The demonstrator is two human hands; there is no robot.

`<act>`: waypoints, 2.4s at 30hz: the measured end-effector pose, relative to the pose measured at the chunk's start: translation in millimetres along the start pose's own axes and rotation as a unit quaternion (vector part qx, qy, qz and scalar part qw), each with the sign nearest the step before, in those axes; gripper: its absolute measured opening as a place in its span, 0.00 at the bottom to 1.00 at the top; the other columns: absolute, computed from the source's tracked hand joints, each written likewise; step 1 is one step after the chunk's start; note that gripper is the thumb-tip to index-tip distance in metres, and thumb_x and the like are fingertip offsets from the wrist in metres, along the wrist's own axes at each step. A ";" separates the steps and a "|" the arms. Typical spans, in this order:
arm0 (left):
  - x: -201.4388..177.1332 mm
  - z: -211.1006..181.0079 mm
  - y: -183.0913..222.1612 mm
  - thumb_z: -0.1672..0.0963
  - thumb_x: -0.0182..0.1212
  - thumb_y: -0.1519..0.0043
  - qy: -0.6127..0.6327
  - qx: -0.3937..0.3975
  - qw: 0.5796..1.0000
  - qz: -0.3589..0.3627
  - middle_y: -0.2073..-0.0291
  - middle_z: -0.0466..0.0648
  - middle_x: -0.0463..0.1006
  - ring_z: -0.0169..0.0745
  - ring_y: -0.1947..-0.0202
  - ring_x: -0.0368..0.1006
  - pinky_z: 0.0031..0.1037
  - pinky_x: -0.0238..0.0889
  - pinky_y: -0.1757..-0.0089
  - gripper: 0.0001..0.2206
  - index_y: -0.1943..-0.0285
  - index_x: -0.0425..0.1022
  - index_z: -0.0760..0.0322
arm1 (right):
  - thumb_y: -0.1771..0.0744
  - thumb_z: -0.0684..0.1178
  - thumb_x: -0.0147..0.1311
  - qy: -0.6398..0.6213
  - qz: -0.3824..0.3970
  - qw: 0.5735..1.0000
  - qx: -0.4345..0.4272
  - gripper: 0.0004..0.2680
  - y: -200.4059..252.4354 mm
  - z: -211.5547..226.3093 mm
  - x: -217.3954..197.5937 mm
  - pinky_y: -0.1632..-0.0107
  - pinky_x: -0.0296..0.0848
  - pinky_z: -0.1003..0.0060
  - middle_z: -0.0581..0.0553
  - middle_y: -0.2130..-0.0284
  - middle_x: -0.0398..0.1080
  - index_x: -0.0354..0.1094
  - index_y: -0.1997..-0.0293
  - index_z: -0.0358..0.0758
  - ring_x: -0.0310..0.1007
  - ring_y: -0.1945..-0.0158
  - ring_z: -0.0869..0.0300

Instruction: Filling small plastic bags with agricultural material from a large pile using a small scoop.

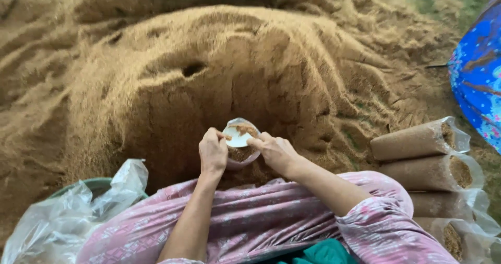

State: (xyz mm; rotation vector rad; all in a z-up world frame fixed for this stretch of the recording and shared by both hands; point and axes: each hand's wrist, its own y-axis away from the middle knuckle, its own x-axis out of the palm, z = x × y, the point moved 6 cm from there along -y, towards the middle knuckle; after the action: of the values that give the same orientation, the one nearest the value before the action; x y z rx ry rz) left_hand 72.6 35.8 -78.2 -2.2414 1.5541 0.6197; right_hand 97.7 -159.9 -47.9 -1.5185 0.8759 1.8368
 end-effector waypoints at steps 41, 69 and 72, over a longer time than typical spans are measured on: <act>1.5 7.3 18.4 0.50 0.39 0.37 -0.167 -0.198 0.940 0.224 0.49 0.60 0.81 0.64 0.45 0.76 0.49 0.69 0.45 0.22 0.47 0.77 0.63 | 0.32 0.41 0.40 -0.074 0.079 0.994 -0.013 0.10 3.2 22.0 -19.0 0.55 0.78 0.47 0.44 0.59 0.68 0.68 0.55 0.53 0.76 0.55 0.41; -12.8 -17.3 34.7 0.44 0.45 0.44 -0.135 -0.252 0.920 0.266 0.49 0.63 0.81 0.65 0.44 0.75 0.48 0.69 0.46 0.30 0.43 0.79 0.65 | 0.40 0.65 0.65 -0.162 0.014 0.983 0.083 0.16 -88.5 -40.7 -44.8 0.49 0.79 0.46 0.42 0.63 0.77 0.76 0.52 0.57 0.79 0.53 0.44; 8.5 -1.9 33.6 0.50 0.47 0.44 -0.135 -0.232 0.924 0.273 0.49 0.66 0.80 0.69 0.45 0.75 0.53 0.68 0.46 0.25 0.44 0.79 0.69 | 0.39 0.52 0.59 -0.153 0.010 0.985 0.074 0.08 -100.9 -46.5 -0.8 0.53 0.80 0.48 0.44 0.64 0.76 0.74 0.57 0.57 0.80 0.57 0.45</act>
State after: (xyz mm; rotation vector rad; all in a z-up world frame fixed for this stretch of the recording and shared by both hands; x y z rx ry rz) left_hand 44.0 16.6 -82.1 -1.8661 2.0492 1.5242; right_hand 204.8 -135.6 -64.9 -1.1033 0.8571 1.9089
